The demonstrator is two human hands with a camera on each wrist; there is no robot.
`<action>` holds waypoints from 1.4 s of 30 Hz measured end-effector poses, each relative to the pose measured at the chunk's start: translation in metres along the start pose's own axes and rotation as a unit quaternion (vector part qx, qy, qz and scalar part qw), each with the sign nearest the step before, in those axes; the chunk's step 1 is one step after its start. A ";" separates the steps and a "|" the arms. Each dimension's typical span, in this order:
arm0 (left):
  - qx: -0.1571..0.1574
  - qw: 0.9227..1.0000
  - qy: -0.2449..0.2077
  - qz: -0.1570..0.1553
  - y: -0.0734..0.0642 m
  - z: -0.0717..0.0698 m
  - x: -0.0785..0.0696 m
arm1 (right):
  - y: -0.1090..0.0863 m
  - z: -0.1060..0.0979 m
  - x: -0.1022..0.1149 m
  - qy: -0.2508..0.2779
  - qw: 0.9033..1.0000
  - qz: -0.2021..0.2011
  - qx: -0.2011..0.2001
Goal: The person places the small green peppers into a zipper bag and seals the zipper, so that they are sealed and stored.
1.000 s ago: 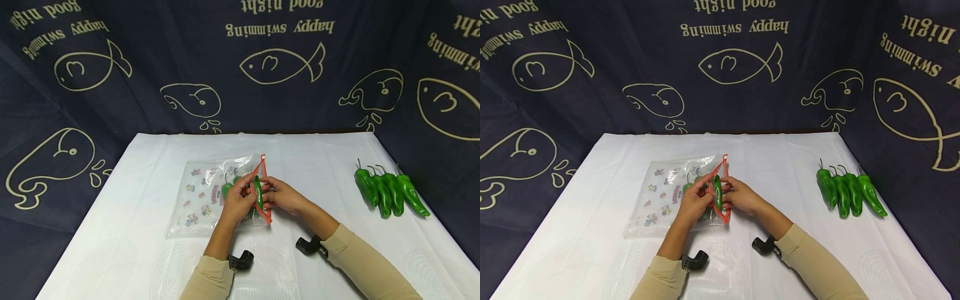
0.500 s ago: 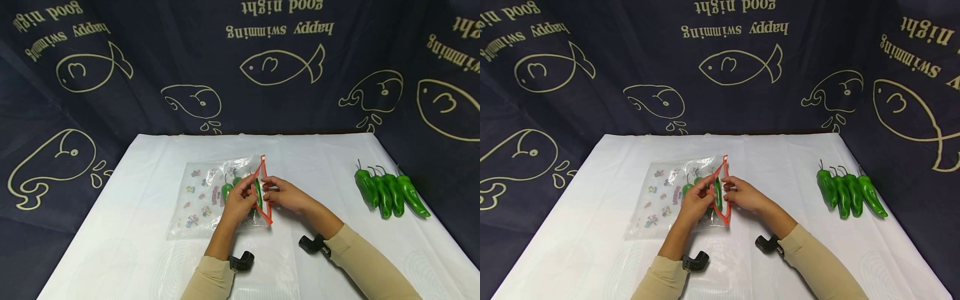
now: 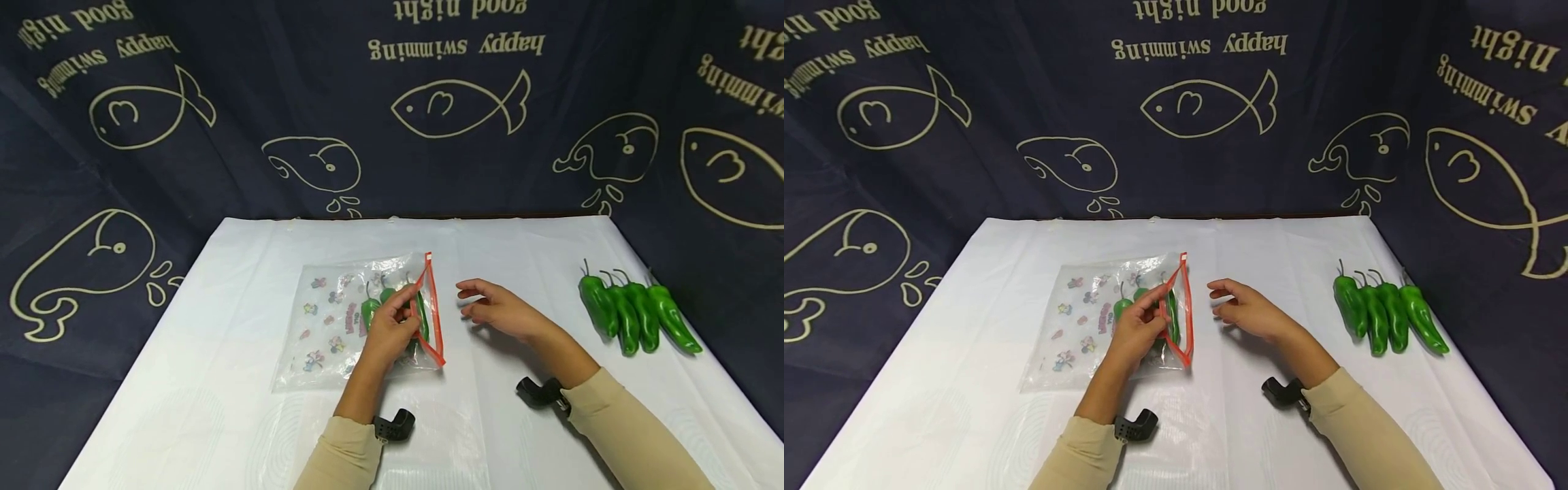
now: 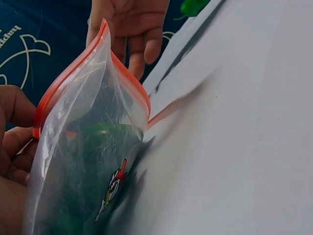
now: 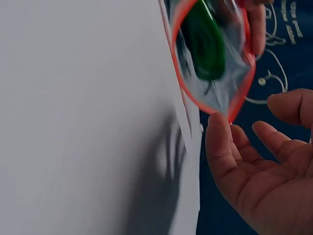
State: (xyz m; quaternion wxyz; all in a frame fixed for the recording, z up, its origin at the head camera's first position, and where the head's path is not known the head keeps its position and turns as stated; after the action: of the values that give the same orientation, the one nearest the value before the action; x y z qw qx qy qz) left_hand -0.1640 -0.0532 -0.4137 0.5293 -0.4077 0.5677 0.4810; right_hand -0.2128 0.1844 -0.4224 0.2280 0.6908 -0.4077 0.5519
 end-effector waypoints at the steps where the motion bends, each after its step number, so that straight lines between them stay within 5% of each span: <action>1: -0.001 1.000 0.001 0.000 0.000 0.000 0.000 | -0.002 -0.004 0.000 -0.002 1.000 0.002 -0.003; 12: -0.001 1.000 -0.011 -0.006 0.000 0.000 0.001 | -0.023 -0.032 0.000 -0.076 0.996 0.004 -0.047; 21: 0.002 1.000 -0.012 -0.003 0.000 0.000 0.001 | -0.039 -0.047 -0.004 -0.225 0.972 0.011 -0.071; 32: -0.005 1.000 -0.017 -0.006 0.000 -0.002 0.001 | -0.055 -0.058 -0.007 -0.243 0.967 -0.004 -0.068; 42: -0.004 1.000 -0.022 -0.016 0.000 0.000 0.001 | -0.076 -0.082 -0.009 -0.300 0.950 0.017 -0.091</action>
State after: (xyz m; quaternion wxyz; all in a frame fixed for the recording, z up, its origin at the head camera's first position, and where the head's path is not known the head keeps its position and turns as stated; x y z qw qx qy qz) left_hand -0.1640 -0.0533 -0.4150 0.5474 -0.4085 0.5474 0.4837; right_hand -0.1982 0.2928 -0.3968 0.1479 0.7936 -0.5175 0.2838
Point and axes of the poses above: each hand's wrist, its own y-axis towards the middle knuckle, its own z-axis out of the palm, x = y × z, the point moved 1 cm from there along y, towards the middle knuckle, and after that the axes turned 5 degrees about x, right-handed, at the moved point
